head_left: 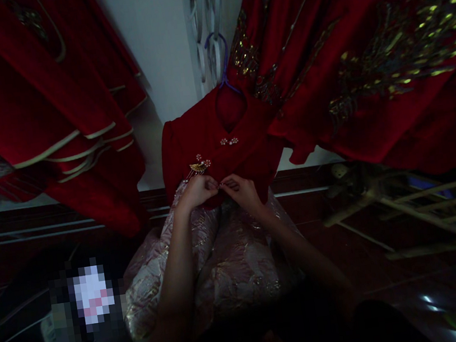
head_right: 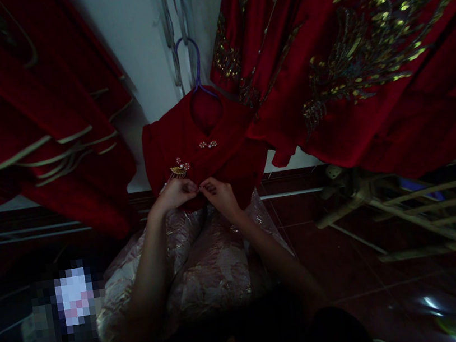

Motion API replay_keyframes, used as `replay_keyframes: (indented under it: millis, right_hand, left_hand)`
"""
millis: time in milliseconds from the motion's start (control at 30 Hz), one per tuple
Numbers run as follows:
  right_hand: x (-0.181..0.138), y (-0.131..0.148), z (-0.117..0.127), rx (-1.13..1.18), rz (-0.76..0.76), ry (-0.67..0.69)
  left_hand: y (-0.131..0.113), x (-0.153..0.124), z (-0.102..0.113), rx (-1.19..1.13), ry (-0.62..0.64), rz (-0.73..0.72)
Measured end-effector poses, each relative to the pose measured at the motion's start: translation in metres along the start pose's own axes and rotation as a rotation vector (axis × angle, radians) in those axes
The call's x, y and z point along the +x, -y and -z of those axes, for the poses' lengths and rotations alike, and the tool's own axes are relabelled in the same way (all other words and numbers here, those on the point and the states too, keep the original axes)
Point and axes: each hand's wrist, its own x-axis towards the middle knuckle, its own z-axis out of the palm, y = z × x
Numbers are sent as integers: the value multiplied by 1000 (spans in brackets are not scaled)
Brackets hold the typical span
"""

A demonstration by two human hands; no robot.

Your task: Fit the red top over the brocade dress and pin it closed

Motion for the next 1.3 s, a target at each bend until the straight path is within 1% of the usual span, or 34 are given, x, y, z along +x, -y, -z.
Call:
replay_keyframes:
  millis: [167,367,500,600,700,800,900,967,1067,1167,1300]
  right_hand:
    - [-3,0,-4,-39,-2,1]
    - [-6,-3,-11,-96,74,-19]
    - [-3,-6,-9,-91,45,1]
    - [4,-6,4,-113,31,20]
    - [12,-1,24,-162,35,-68]
    - [17,5,42,-139,9,-159]
    - [18,8,49,-90,-21,-187]
    - [18,6,46,-76,-31,-159]
    - [16,0,37,-74,-28,-40]
    - [13,-6,26,-59,-21,74]
    - [10,-14,16,-15,-24,127]
  left_hand:
    - [7,1,0,21,8,-6]
    - [15,0,4,88,-33,-59]
    - [19,1,3,87,3,-54]
    - [19,1,5,104,-35,-48]
    - [18,-2,10,148,-93,-49]
    - [15,-5,12,199,-68,-68]
    - [9,-5,8,298,-74,-83]
    - [5,-4,3,371,-91,-64]
    - [1,-2,-3,413,-109,-44]
    - [2,-1,-5,389,-111,-79]
    - [8,1,-1,302,-64,-111]
